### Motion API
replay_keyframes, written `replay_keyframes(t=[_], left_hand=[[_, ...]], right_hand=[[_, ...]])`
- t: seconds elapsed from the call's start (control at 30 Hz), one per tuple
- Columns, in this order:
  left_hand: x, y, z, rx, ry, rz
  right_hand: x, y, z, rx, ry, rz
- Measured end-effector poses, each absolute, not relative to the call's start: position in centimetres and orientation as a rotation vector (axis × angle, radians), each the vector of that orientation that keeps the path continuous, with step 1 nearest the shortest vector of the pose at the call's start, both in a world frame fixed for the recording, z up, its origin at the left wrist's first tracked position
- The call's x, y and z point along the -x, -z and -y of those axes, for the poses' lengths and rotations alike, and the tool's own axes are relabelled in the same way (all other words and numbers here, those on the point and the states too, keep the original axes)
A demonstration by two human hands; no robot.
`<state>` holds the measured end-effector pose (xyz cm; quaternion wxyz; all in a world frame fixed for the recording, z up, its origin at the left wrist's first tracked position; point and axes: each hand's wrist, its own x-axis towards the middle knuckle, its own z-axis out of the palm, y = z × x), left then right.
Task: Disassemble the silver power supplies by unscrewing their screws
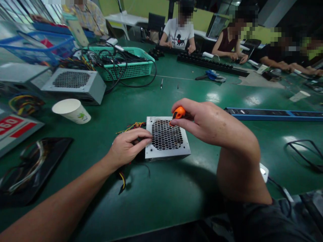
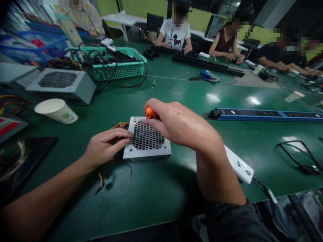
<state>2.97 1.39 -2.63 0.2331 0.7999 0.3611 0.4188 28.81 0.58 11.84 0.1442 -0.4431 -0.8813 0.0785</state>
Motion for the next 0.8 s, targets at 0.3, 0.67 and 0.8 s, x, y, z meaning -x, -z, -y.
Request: replay_keyframes(t=[0.3, 0.67, 0.8], left_hand=[[-2.9, 2.9, -1.4, -2.192, -1.183, -0.982], [-3.0, 2.7, -1.4, -2.197, -1.198, -0.965], [-2.9, 2.8, -1.4, -2.199, -1.195, -0.967]], right_hand=[[-29.5, -11.5, -1.7, 1.231, -0.302, 2.439], [-30.2, -11.2, -2.7, 1.214, -0.343, 2.402], [-30.3, -11.3, -2.7, 1.205, -0.354, 2.392]])
